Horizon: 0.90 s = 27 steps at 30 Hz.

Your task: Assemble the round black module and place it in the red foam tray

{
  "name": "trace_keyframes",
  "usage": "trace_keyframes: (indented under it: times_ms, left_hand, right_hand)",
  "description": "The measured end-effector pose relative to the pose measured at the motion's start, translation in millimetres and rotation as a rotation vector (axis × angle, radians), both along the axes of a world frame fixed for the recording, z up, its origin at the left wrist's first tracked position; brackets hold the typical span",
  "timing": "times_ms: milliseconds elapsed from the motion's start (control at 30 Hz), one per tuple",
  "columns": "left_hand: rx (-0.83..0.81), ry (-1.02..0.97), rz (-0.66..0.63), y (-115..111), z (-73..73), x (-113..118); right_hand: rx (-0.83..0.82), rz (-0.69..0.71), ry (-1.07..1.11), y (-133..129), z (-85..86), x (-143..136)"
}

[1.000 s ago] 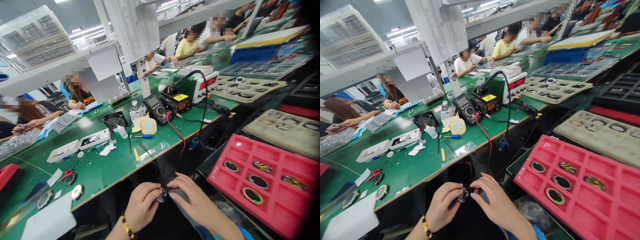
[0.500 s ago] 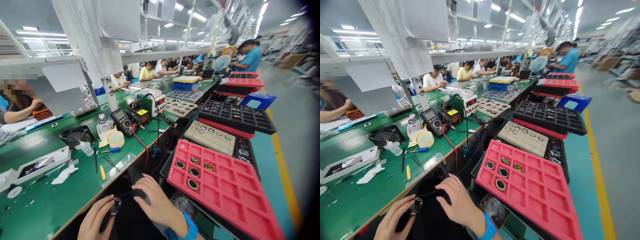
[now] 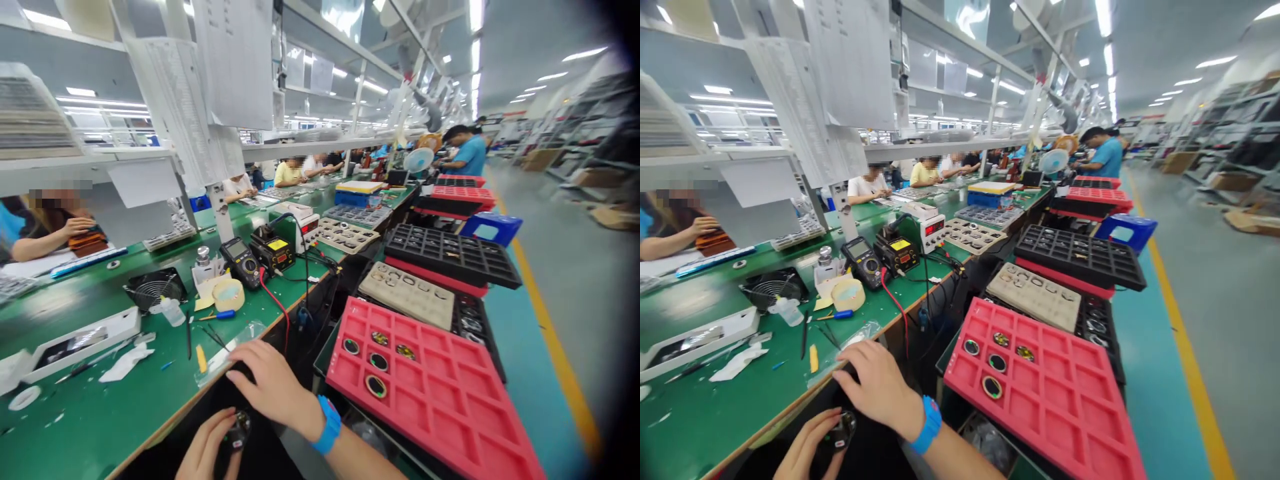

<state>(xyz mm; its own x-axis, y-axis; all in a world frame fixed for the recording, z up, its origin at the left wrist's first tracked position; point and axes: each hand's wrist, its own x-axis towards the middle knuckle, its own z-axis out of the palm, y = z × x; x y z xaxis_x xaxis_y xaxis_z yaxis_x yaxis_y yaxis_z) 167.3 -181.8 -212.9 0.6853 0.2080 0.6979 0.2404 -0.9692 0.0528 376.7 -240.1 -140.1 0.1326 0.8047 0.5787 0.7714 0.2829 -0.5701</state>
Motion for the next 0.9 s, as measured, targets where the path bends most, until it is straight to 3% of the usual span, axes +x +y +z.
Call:
trace_keyframes:
  times_ms: [100, 200, 400, 567, 733, 900]
  left_hand:
    - [-0.194, -0.021, 0.065, -21, -1.9, 9]
    - [-0.336, -0.081, 0.046, -30, -0.5, 16]
    - [-0.568, -0.138, 0.043, -32, 7.2, 9]
    - [-0.634, -0.175, 0.003, -22, 14.1, 2]
    - [-0.632, -0.190, -0.023, -6, 34.9, 1]
    - [-0.631, -0.154, -0.082, 10, 59.9, 10]
  right_hand:
    - [-0.008, -0.021, 0.024, 17, 4.2, -2]
    - [-0.038, -0.049, 0.016, 40, 8.3, -7]
    - [-0.145, -0.155, -0.158, 80, 29.2, -40]
    - [-0.254, -0.330, -0.229, 109, 29.7, -47]
    - [-0.275, -0.296, -0.223, 111, 29.0, -32]
    - [-0.161, -0.262, -0.076, 95, 37.9, -23]
